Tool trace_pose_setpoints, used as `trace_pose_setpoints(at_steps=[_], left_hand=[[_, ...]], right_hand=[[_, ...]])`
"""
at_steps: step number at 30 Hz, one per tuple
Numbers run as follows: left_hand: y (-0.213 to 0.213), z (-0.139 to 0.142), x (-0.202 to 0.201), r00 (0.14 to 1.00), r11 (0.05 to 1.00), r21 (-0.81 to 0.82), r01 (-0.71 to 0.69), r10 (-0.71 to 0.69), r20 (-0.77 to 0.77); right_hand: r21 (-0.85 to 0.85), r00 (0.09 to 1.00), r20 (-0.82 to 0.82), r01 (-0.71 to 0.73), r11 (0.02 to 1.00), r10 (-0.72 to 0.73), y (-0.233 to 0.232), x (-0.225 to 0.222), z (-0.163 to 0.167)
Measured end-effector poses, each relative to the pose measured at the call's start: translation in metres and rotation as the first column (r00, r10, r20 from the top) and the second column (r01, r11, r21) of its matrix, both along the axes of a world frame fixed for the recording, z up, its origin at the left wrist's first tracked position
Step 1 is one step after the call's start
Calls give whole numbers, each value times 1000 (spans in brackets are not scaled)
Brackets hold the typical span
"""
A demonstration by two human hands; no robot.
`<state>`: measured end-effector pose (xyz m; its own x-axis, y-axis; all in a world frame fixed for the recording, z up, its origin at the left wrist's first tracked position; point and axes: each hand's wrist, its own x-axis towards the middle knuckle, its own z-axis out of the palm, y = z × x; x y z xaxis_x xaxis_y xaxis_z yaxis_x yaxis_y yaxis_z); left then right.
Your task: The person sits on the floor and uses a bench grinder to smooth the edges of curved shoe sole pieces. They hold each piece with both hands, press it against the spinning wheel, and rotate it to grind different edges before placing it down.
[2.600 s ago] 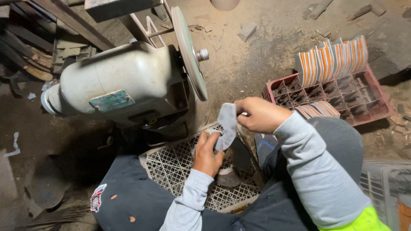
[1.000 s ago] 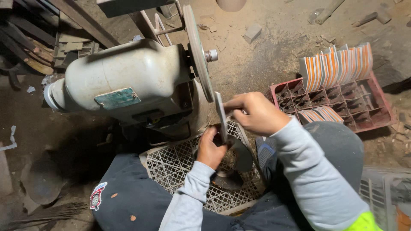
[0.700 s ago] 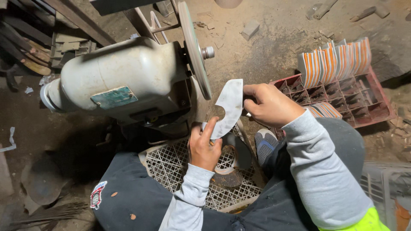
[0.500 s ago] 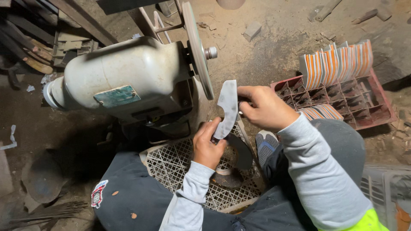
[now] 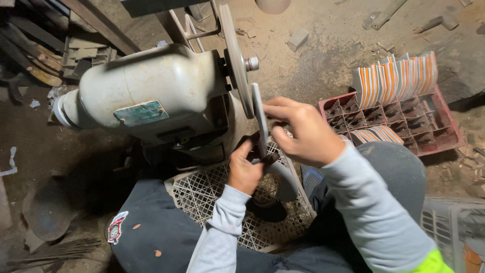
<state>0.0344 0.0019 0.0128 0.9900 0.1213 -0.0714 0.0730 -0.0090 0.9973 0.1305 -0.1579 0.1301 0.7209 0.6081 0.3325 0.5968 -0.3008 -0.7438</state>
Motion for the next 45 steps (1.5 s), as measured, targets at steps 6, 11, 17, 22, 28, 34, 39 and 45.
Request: trace_pose_setpoints(at_steps=[6,11,17,22,28,34,39,45], left_hand=[[-9,31,-19,914,678,662,-320,37,403],[-15,49,-28,879,639,676,-367,1,477],[2,53,-30,939,734,651,195,-331,92],[30,39,-29,989,605,787,123,-139,-48],[47,8,-32,932,581,773,255,65,-356],[39,-24,-41,847,568,747,345,155,-509],[25,-43,-48,783,601,695,394,176,-596],[22,-49,-51,826,577,746,333,203,-526]], right_hand=[[-48,867,-481,-176,983,132,-50,17,11],[11,740,-670,-67,998,57,-51,21,-6],[-84,844,-523,87,993,-118,-48,29,-36],[-570,948,-289,-58,820,-133,-19,23,-86],[-664,953,-301,-224,713,20,32,1,-118],[-654,989,-146,-67,754,-38,36,-6,-117],[-717,983,-177,-99,690,-43,31,-3,-111],[-735,981,-191,-114,669,-42,29,-2,-112]])
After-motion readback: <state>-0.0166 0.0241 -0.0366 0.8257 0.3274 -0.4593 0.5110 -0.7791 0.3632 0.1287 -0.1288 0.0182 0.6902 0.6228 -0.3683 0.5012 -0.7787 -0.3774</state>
